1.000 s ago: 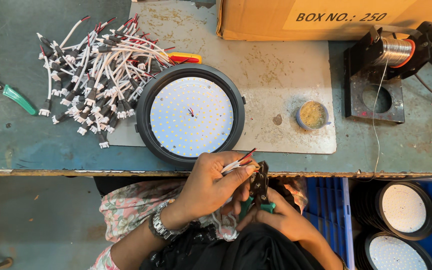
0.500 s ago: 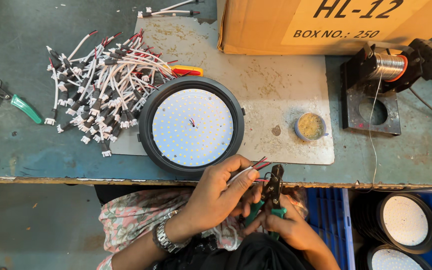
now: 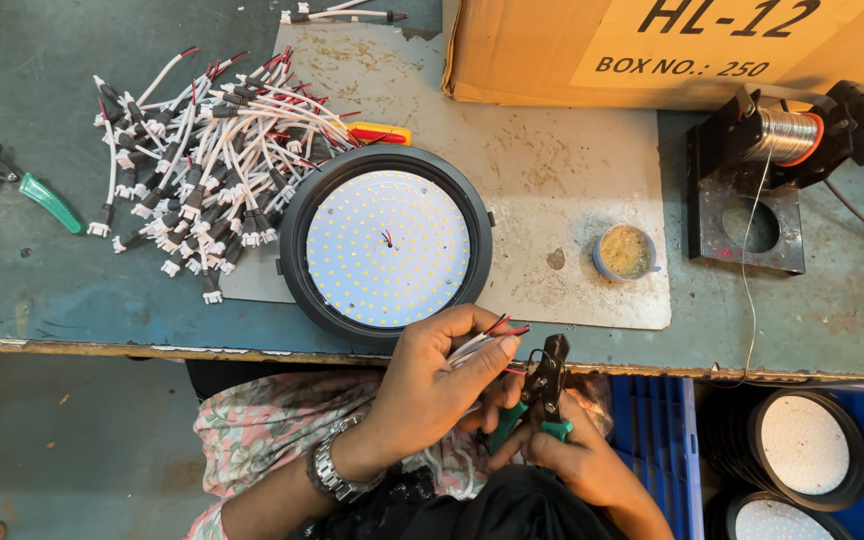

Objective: The person sits at a workbench and uses wire strippers to strip insulation from the ends of red and white wires, one wire at a time, taking wires from a pile of connector leads and placing the stripped wires back on the bench.

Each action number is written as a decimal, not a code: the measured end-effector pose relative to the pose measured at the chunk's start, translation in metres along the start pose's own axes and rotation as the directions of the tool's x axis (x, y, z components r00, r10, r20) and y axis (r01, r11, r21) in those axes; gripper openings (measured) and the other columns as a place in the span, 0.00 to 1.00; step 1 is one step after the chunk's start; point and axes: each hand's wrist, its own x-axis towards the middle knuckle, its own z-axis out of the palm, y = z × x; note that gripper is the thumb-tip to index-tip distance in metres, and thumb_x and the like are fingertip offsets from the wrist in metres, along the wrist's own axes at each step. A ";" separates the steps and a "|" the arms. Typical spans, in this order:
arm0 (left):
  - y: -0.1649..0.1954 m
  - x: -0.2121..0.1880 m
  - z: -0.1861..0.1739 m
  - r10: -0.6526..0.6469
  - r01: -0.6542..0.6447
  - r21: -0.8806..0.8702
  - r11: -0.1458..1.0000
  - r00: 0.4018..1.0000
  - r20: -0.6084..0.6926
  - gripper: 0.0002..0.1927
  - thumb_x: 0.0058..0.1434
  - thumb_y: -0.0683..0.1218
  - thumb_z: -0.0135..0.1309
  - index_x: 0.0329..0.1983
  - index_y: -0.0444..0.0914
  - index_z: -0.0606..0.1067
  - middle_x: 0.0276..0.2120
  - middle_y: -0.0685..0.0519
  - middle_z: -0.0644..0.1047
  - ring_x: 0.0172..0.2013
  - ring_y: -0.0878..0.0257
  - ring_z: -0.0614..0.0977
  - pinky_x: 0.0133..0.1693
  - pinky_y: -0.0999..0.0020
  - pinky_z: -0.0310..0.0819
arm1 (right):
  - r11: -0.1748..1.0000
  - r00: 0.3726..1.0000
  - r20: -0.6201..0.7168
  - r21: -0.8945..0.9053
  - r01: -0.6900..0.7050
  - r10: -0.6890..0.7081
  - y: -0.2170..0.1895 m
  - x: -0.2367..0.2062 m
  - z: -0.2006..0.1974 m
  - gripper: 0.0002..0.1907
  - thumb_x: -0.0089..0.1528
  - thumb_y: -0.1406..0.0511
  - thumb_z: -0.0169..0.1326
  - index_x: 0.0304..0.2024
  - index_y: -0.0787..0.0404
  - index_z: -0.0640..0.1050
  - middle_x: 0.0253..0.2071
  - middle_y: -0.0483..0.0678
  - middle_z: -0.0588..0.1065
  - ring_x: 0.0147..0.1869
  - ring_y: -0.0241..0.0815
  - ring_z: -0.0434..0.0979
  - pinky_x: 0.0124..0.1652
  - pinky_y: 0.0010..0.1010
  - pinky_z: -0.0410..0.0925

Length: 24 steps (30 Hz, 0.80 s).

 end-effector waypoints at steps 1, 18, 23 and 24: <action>-0.001 0.000 0.000 -0.003 0.003 -0.001 1.000 1.000 -0.009 0.11 0.70 0.47 0.51 0.46 0.33 0.73 0.24 0.53 0.79 0.17 0.71 0.76 0.17 0.77 0.64 | 1.000 1.000 -0.003 -0.022 0.003 -0.004 0.000 0.000 0.000 0.30 0.48 0.79 0.42 0.54 0.63 0.66 0.46 0.58 0.74 0.40 0.54 0.86 0.41 0.38 0.75; 0.001 -0.004 0.002 0.067 -0.056 0.113 0.992 0.993 -0.095 0.06 0.64 0.40 0.54 0.38 0.30 0.74 0.21 0.54 0.78 0.15 0.74 0.73 0.15 0.78 0.65 | 0.995 0.999 0.010 -0.090 -0.032 0.033 0.014 0.000 -0.001 0.29 0.53 0.81 0.42 0.58 0.64 0.67 0.46 0.58 0.78 0.43 0.52 0.86 0.44 0.37 0.75; -0.001 -0.004 0.001 0.067 -0.048 0.148 0.988 0.989 -0.128 0.06 0.62 0.41 0.54 0.36 0.30 0.76 0.19 0.54 0.77 0.13 0.74 0.73 0.15 0.77 0.64 | 0.996 0.996 -0.036 -0.041 -0.083 0.082 0.016 0.001 0.003 0.30 0.54 0.80 0.44 0.59 0.62 0.67 0.44 0.56 0.79 0.40 0.49 0.85 0.42 0.38 0.76; -0.002 -0.005 0.001 0.060 -0.038 0.160 0.986 0.989 -0.137 0.06 0.62 0.41 0.55 0.35 0.31 0.77 0.18 0.54 0.77 0.13 0.74 0.73 0.14 0.77 0.63 | 0.993 0.996 -0.026 -0.076 -0.087 0.085 0.016 0.001 0.003 0.28 0.56 0.79 0.45 0.60 0.64 0.68 0.42 0.58 0.80 0.39 0.47 0.84 0.42 0.36 0.75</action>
